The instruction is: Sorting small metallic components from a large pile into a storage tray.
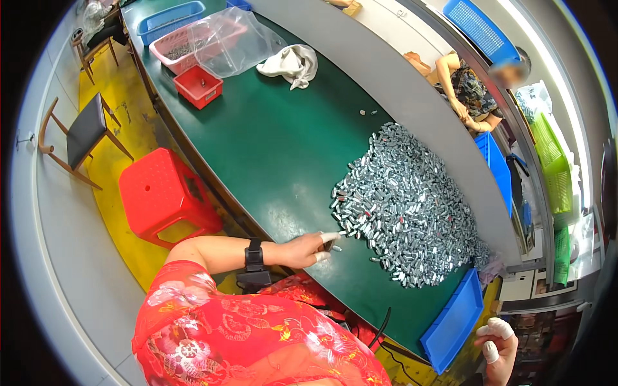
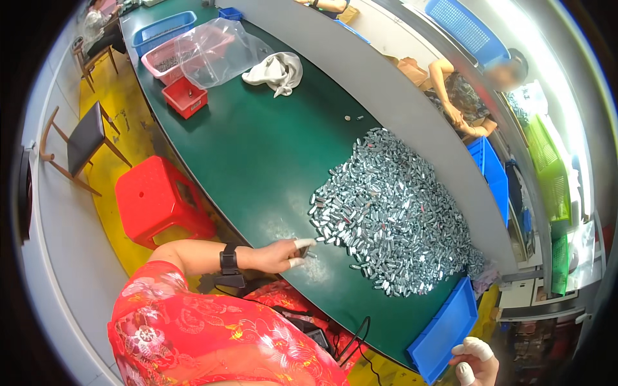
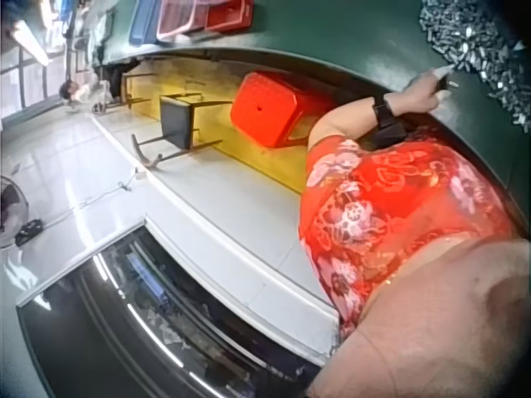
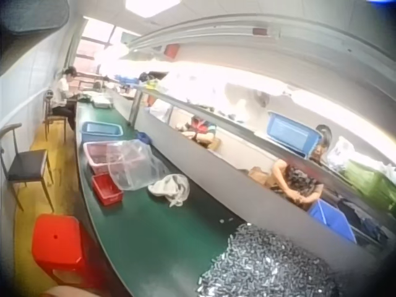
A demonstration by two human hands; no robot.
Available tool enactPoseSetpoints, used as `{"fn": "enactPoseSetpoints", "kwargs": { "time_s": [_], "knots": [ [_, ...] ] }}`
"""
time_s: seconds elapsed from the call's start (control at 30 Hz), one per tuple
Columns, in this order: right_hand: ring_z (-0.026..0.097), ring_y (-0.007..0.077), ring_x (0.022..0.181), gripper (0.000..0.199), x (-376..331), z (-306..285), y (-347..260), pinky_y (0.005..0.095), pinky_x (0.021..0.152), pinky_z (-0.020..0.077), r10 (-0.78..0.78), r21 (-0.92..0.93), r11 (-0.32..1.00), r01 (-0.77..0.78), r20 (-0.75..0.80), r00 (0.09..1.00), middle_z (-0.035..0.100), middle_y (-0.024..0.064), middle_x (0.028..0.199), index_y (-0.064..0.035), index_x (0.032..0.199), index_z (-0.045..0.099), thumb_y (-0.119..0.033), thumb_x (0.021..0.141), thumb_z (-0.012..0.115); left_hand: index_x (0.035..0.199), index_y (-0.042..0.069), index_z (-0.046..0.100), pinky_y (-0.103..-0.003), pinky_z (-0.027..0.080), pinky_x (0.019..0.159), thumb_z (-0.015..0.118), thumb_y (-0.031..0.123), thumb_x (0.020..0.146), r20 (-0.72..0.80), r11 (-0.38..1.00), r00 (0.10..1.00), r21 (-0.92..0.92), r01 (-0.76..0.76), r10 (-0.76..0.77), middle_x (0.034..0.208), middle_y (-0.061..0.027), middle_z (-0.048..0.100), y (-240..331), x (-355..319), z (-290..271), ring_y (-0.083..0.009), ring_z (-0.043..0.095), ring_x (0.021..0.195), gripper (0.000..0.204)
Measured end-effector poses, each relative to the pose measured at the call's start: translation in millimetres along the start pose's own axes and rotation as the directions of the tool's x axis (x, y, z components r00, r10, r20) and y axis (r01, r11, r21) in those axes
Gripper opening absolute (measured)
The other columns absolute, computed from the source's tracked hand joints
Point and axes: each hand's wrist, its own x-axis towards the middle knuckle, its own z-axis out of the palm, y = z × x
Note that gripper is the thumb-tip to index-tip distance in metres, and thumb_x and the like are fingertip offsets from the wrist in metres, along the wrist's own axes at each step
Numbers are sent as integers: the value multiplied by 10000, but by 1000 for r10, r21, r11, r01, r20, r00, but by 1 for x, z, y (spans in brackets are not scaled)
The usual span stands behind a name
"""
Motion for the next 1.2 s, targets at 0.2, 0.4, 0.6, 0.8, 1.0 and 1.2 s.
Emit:
{"fn": "enactPoseSetpoints", "kwargs": {
  "time_s": [0.2, 0.4, 0.6, 0.8, 1.0, 1.2],
  "knots": [
    [524, 181, 969, 403, 34, -3, 2, 303, 849, 416, 47, 0, 999, -47, 44, 998, 567, 112, 1060, 35, 1231, 452, -84, 851, 514, 1289, 65, 337, -355, 433, 690, 563, 50, 811, 35, 1000, 999, -5, -28, 28, 819, -117, 502, 0, -4, -4, -269, 511, 711, 529],
    [552, 169, 800, 462, 74, -8, 11, 267, 727, 437, -9, 129, 992, -3, 96, 995, 585, 108, 965, 15, 1134, 500, -240, 779, 651, 1295, 63, 360, -311, 450, 662, 573, 83, 828, -77, 987, 991, -123, 101, -111, 789, -83, 511, 2, -6, -6, -186, 518, 679, 513],
    [582, 176, 760, 509, 99, -22, 6, 268, 685, 461, -34, 167, 986, 13, 125, 992, 599, 109, 925, 23, 1094, 520, -288, 739, 711, 1287, 66, 380, -305, 454, 663, 579, 91, 828, -102, 982, 983, -127, 142, -155, 765, -74, 522, 8, -3, -2, -165, 519, 677, 501],
    [589, 187, 783, 433, 79, -9, 29, 289, 732, 476, -87, 255, 966, 35, 194, 977, 605, 114, 934, 19, 1086, 532, -188, 743, 697, 1272, 65, 384, -320, 455, 628, 579, 99, 821, -165, 984, 972, 28, 174, -167, 753, -92, 541, 12, -3, 5, -197, 539, 649, 492],
    [591, 189, 820, 383, 67, 16, 58, 297, 762, 478, -112, 262, 965, 10, 377, 919, 604, 118, 971, 19, 1097, 533, -97, 755, 660, 1277, 72, 354, -402, 462, 659, 550, 210, 842, -158, 935, 961, 241, 260, -227, 837, -161, 560, 27, 1, 22, -330, 568, 720, 497],
    [589, 177, 853, 371, 86, 43, 94, 298, 778, 473, -214, 273, 960, 63, 571, 793, 608, 109, 987, 8, 1116, 535, -46, 765, 641, 1285, 78, 343, -439, 456, 688, 541, 268, 846, -260, 872, 956, 425, 242, -139, 893, -183, 573, 19, 2, 30, -370, 570, 760, 518]
  ]
}}
